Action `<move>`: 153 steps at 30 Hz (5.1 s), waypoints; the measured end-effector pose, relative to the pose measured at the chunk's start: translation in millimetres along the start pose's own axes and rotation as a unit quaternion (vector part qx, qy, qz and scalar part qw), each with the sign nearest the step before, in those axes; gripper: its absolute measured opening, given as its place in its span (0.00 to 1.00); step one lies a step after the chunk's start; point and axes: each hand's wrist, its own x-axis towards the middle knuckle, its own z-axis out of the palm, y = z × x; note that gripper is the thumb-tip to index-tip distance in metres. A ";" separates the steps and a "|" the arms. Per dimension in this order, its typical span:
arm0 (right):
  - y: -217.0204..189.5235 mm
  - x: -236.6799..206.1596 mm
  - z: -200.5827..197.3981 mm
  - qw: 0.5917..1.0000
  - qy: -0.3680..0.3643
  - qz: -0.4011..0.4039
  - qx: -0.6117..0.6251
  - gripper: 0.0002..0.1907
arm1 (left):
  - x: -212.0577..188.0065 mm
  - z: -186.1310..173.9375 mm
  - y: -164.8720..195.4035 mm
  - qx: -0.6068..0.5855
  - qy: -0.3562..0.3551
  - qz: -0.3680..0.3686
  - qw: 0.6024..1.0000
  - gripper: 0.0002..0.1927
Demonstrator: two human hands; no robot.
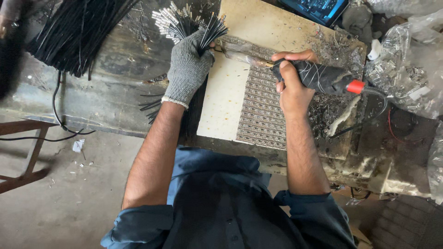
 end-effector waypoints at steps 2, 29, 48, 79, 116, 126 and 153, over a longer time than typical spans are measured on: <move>-1.1 -1.6 -1.7 0.997 0.026 -0.018 0.077 0.08 | -1.6 -0.7 1.3 -0.005 0.002 -0.004 1.000 0.11; -53.8 -106.2 -181.2 0.968 0.244 -0.046 -0.027 0.10 | -27.1 -44.5 11.4 0.024 -0.043 -0.078 0.996 0.18; -26.9 9.0 -60.9 0.988 0.085 -0.017 0.131 0.08 | 9.8 -7.3 -17.0 -0.066 0.064 -0.029 0.995 0.16; -1.6 19.7 11.4 0.996 0.006 -0.051 0.076 0.07 | 7.4 -9.6 -8.7 -0.011 0.039 -0.047 0.998 0.13; -66.3 -101.6 -162.1 0.973 0.210 -0.062 0.070 0.10 | -21.8 -36.4 24.2 -0.034 -0.061 -0.065 0.995 0.11; -41.0 -47.5 -86.2 0.983 0.130 -0.029 0.123 0.09 | -2.7 -0.4 10.0 -0.009 -0.062 -0.014 0.998 0.12; -24.0 5.8 -32.8 0.991 0.084 0.033 0.102 0.07 | 11.5 14.4 -6.5 0.075 -0.001 0.134 0.988 0.26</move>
